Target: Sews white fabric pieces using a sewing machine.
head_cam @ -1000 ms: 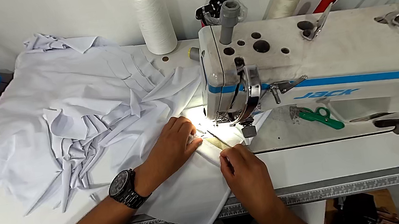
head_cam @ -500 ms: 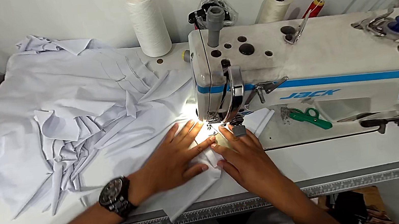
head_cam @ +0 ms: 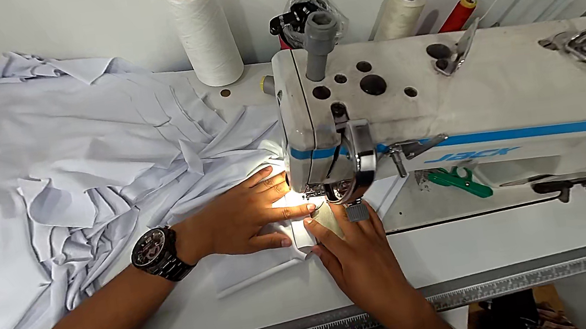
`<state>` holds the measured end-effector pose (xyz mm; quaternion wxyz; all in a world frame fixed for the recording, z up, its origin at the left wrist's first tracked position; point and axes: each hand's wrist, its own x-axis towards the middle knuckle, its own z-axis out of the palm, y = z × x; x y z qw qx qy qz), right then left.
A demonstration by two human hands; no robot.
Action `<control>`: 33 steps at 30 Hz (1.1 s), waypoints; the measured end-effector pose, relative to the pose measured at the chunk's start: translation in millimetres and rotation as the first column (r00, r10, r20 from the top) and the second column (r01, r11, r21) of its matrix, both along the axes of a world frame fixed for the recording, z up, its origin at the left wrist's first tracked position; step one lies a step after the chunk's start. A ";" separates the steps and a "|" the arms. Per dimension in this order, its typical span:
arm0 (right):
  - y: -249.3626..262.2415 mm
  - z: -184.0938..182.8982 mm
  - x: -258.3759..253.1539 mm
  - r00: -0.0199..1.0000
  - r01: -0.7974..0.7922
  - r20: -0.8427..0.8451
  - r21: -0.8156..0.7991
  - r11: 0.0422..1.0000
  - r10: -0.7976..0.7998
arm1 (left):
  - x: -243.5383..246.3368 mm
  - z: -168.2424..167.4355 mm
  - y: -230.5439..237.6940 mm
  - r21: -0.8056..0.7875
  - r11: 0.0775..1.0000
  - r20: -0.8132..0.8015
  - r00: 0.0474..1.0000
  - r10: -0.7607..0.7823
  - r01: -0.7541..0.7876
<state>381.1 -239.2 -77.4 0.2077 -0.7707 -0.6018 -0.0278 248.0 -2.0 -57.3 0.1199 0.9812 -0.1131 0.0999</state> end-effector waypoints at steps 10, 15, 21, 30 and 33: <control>2.0 2.2 -4.1 0.997 0.050 0.058 0.000 0.999 -0.049 | 2.2 -1.4 0.4 -0.014 0.999 -0.051 0.998 0.038 -0.039; 6.5 13.2 -23.2 0.985 0.159 0.085 -0.078 0.984 -0.152 | 2.3 -4.4 1.4 0.029 0.999 -0.044 0.998 0.045 -0.044; 6.5 12.8 -34.7 0.981 0.194 0.044 -0.093 0.977 -0.190 | 3.1 -4.9 1.0 0.045 0.998 -0.053 0.997 0.054 -0.051; -29.3 26.7 49.0 0.946 -0.317 -0.074 -0.029 0.948 0.314 | -24.9 -17.5 -167.9 -0.112 0.783 0.003 0.788 0.616 -0.612; -22.5 34.4 105.4 0.817 -0.574 -0.097 -0.045 0.818 0.568 | -23.5 12.9 -227.2 -0.290 0.710 -0.049 0.751 0.658 -0.641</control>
